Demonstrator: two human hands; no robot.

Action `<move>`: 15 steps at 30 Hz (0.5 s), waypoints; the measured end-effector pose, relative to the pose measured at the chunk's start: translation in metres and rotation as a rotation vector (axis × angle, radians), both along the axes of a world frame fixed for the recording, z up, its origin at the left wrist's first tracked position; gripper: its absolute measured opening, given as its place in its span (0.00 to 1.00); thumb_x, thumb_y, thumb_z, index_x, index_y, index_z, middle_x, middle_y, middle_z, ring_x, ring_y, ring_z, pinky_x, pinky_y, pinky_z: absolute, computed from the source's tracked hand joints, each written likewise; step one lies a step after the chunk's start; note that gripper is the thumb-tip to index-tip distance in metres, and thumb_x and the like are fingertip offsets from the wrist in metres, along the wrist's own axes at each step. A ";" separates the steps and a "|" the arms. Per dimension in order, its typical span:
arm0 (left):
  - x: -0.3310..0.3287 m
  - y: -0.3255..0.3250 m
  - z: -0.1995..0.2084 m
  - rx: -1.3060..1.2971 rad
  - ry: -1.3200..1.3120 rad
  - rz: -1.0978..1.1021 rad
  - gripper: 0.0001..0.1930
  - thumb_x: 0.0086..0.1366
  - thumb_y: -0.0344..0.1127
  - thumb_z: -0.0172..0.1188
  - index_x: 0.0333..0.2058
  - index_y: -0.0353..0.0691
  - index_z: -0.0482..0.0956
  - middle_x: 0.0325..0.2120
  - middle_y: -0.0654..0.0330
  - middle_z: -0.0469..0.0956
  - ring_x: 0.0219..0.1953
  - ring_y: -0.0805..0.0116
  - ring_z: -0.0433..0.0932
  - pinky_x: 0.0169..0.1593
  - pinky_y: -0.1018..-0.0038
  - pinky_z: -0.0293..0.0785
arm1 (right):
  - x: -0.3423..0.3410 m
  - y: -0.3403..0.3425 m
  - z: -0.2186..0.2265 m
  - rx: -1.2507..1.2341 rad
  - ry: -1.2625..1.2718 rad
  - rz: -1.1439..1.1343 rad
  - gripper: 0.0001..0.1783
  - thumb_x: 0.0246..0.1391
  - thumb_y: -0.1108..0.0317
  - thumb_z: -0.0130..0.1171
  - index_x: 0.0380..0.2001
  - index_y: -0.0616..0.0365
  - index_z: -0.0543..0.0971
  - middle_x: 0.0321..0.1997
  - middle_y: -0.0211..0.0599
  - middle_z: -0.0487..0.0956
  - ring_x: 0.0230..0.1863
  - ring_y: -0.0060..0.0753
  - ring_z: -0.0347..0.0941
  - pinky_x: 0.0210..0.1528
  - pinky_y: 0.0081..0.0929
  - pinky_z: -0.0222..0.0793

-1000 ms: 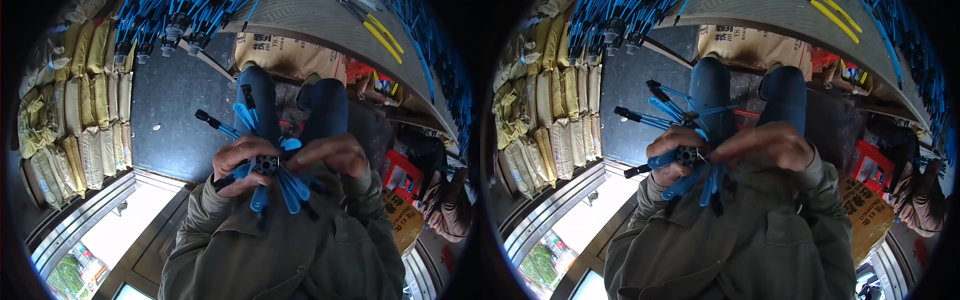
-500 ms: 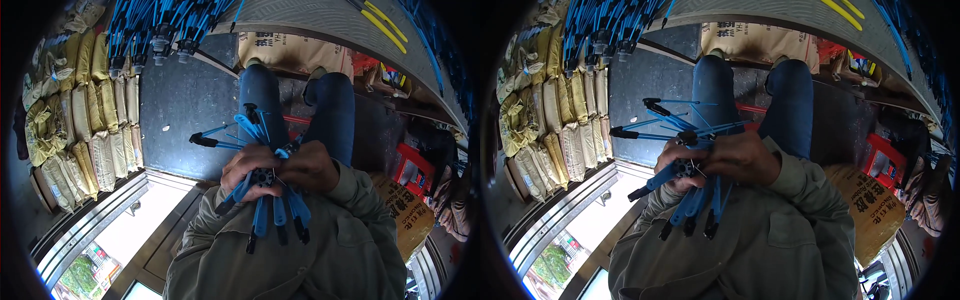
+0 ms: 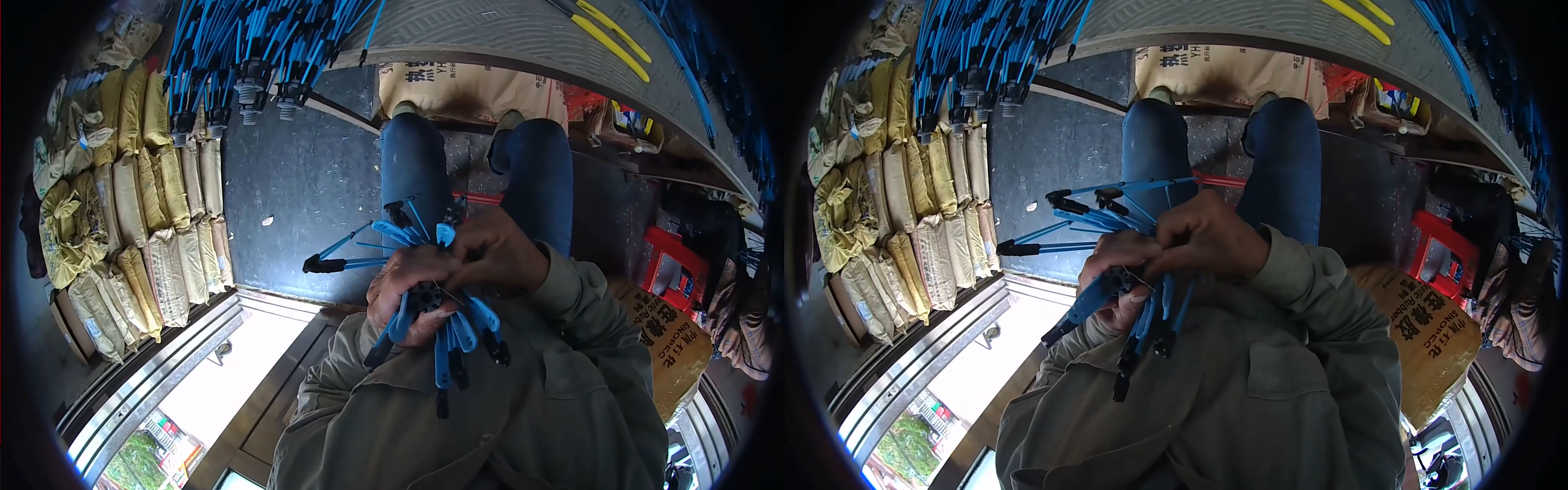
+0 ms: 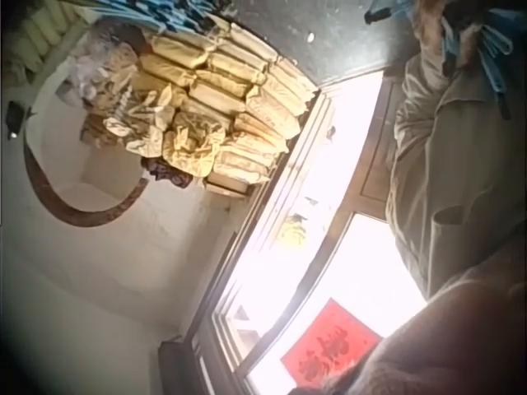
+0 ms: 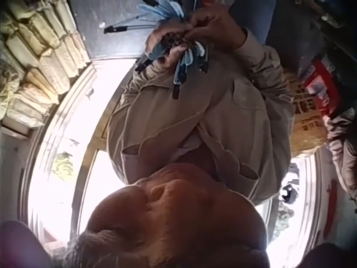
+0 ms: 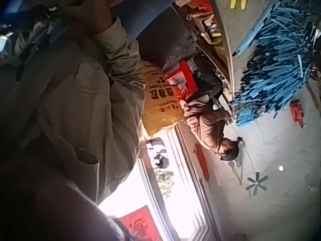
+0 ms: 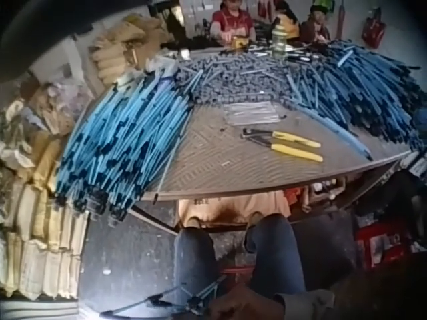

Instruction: The person assembles plastic rib structures by arranging plastic ribs, threading wire through them, attaching a central hub, and fastening and trimming the wire using pliers.

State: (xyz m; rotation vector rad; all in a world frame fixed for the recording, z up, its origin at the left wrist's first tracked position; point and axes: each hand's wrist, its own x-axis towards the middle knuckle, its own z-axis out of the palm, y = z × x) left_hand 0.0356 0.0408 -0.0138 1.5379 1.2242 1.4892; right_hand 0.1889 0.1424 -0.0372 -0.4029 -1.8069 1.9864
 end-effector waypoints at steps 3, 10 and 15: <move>0.001 0.005 0.008 -0.004 -0.022 0.087 0.15 0.54 0.38 0.65 0.36 0.35 0.75 0.32 0.55 0.78 0.35 0.60 0.78 0.40 0.70 0.72 | -0.003 0.011 0.001 0.001 -0.057 0.050 0.08 0.41 0.69 0.68 0.23 0.59 0.78 0.23 0.37 0.77 0.24 0.25 0.73 0.24 0.23 0.62; -0.008 -0.010 -0.004 -0.089 0.258 0.323 0.10 0.51 0.32 0.67 0.32 0.38 0.77 0.26 0.61 0.77 0.27 0.71 0.77 0.31 0.77 0.72 | 0.017 0.063 0.069 0.508 -0.230 -0.155 0.06 0.51 0.80 0.54 0.33 0.64 0.77 0.30 0.38 0.79 0.31 0.26 0.75 0.34 0.20 0.67; -0.002 -0.012 0.009 -0.232 -0.110 0.153 0.10 0.52 0.30 0.66 0.34 0.37 0.77 0.25 0.63 0.77 0.27 0.76 0.75 0.30 0.78 0.71 | 0.048 0.133 0.100 1.380 -0.517 -0.862 0.08 0.52 0.71 0.57 0.30 0.62 0.69 0.33 0.43 0.73 0.35 0.43 0.72 0.35 0.31 0.68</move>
